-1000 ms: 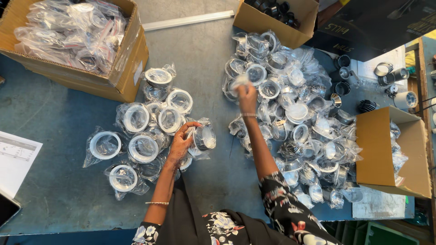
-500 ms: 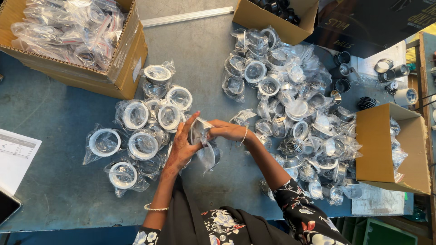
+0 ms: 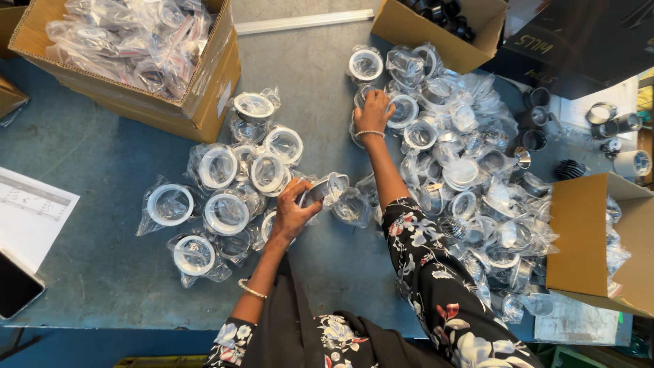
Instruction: The person sorts small plastic-wrapped circular components from a green bin onto a table, then arranges them into neat stacks. The person also moves a cardboard box and continues sorting the components into piles.
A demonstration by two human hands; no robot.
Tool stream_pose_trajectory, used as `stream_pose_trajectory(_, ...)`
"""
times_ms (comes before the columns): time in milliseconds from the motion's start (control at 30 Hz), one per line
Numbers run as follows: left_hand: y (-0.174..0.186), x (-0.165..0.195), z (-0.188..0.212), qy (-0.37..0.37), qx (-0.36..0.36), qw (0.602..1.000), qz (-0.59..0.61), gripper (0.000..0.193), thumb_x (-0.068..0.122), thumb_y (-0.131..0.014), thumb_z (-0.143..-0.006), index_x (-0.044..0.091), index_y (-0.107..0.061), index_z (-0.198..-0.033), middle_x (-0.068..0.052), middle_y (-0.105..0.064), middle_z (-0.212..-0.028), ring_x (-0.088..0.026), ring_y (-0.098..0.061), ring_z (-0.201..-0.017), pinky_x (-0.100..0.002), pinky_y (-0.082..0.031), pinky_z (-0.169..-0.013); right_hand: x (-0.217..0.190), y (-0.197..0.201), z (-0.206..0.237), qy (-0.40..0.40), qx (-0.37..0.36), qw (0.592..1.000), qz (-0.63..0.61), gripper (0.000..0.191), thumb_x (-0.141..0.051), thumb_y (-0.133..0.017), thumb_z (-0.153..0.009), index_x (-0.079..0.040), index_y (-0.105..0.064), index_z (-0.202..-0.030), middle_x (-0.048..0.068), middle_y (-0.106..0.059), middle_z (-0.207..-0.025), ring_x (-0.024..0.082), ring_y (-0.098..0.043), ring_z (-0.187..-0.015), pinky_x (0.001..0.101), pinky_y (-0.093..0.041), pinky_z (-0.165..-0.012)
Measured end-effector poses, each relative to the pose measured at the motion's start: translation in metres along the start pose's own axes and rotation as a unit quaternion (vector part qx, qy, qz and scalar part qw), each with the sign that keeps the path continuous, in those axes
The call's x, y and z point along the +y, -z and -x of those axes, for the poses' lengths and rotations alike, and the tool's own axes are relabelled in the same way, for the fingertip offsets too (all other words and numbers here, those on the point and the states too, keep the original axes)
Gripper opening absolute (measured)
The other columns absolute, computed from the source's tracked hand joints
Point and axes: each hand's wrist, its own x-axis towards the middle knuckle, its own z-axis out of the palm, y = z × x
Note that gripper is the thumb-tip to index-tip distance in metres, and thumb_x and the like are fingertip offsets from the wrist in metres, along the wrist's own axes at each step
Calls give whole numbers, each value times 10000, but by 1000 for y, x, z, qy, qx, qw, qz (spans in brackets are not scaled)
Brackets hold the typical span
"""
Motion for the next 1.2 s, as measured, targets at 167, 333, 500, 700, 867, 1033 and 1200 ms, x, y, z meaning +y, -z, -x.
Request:
stream_pose_trajectory(167, 3, -22, 12, 22, 18, 999, 37, 238, 124, -797, -741, 39, -666, -921, -33, -603, -924, -153, -606, -862, -300, -490, -791, 7, -1, 42, -20, 109, 963, -246, 340, -68, -712, -857, -44, -635, -1188, 113, -664, -1148, 296, -604, -1146, 456, -389, -1095)
stream_pose_trajectory(333, 21, -51, 28, 78, 29, 986, 146, 201, 120, -793, -827, 71, -675, -982, 21, -632, -920, -77, -584, -842, -244, -491, -765, 51, 31, 129, -170, -59, 776, -605, 116, -58, -679, -1026, 8, -607, -1088, 84, -638, -966, 167, -594, -862, 323, -485, -801)
stream_pose_trajectory(500, 39, -58, 43, 87, 55, 947, 303, 145, 110, -778, -937, 88, -665, -1024, 53, -640, -980, -33, -564, -872, -203, -487, -780, 66, 35, 247, -234, -368, 691, -577, 458, -109, -806, -764, -43, -620, -1178, 40, -716, -1024, 152, -701, -927, 300, -573, -796)
stream_pose_trajectory(700, 65, -51, 56, 71, 138, 913, 378, 245, 132, -750, -926, 82, -674, -1154, 20, -688, -1073, -73, -623, -977, -221, -485, -870, 17, 34, 299, -178, -338, 861, -335, 375, -162, -807, -780, -87, -669, -1120, 121, -749, -949, 229, -723, -841, 370, -566, -767)
stream_pose_trajectory(867, 107, -58, 67, 113, 149, 947, 261, 351, 210, -691, -960, 32, -668, -1261, -20, -696, -1159, -108, -630, -1048, -261, -495, -956, -30, 43, 295, -84, -367, 871, -316, 340, -163, -844, -767, -94, -672, -1052, 118, -728, -906, 213, -683, -818, 356, -537, -737)
stream_pose_trajectory(1033, 122, -53, 67, 128, 139, 982, 23, 439, 309, -656, -1009, 40, -579, -1347, -144, -689, -1207, -249, -635, -1096, -370, -474, -984, -92, 47, 308, -265, -395, 754, -452, 440, -144, -761, -847, -74, -462, -1162, 130, -629, -895, 201, -626, -745, 357, -508, -613)
stream_pose_trajectory(1200, 125, -28, 67, 265, 213, 928, -155, 585, 403, -607, -985, 169, -350, -1455, -295, -632, -1142, -471, -607, -1060, -526, -431, -945, -155, 73, 315, -246, -331, 774, -480, 569, -126, -748, -839, -67, -356, -1246, 211, -612, -983, 270, -636, -824, 381, -513, -682)
